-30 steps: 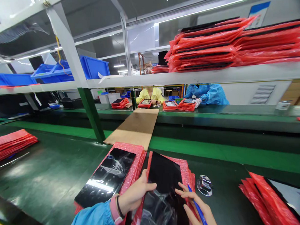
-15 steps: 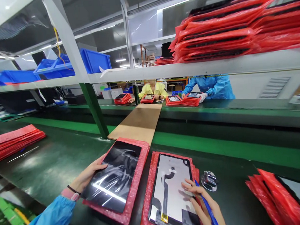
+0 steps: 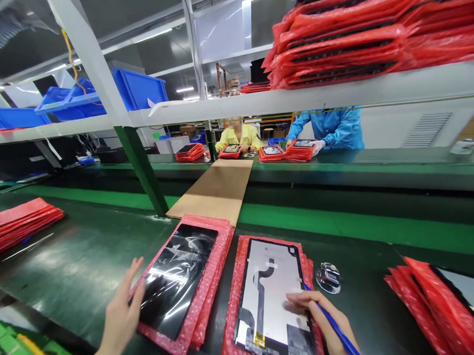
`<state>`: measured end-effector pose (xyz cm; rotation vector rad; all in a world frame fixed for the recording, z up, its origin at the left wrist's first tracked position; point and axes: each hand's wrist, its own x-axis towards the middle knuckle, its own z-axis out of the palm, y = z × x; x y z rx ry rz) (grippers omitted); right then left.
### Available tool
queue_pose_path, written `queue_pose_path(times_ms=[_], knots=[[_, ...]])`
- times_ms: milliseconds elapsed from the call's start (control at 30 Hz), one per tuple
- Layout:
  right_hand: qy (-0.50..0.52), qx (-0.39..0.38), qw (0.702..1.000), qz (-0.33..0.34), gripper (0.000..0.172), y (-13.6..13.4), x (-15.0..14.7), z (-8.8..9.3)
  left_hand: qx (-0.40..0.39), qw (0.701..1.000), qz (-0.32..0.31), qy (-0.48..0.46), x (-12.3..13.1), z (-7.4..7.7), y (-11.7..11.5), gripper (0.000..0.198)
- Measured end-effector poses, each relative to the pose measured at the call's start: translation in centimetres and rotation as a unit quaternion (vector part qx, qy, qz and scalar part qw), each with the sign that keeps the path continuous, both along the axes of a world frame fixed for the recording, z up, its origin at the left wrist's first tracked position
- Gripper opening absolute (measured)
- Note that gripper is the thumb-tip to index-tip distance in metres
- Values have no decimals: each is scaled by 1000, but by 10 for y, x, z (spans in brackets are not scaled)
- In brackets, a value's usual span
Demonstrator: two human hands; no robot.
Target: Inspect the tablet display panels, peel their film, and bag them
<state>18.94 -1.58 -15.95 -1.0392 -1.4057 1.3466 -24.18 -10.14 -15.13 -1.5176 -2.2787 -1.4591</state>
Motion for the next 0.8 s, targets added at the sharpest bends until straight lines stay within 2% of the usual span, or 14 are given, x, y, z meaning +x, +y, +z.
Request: queue_pose_path(times_ms=[33,100,167,300,433,567,633,700,733,800], knots=[[20,-27,999,-5,40,0,-1,-2,29,997,-34,70,8,-12,-7,49],[62,-45,997,-21,49,2,-3,-7,34,973,-104,201,20,-30,-13,48],[98,-35,994,-35,55,5,-5,-10,29,950,-137,279,27,-39,-11,49],[111,-13,992,-63,46,7,-6,-4,25,938,-127,323,28,-36,6,56],[19,9,997,-76,34,2,-8,8,19,930,-120,348,26,-32,16,60],[-116,66,988,-72,34,-4,-14,8,55,940,-121,314,37,-28,11,54],[-175,94,977,-78,40,-5,-17,5,98,947,-141,270,55,-22,6,51],[-201,103,971,-81,41,-4,-19,4,126,960,-167,186,82,-13,2,44],[-205,102,970,-79,40,-4,-20,4,113,969,-181,126,97,-9,2,40],[-216,100,968,-72,38,-3,-22,6,26,974,-224,-16,127,-1,6,30]])
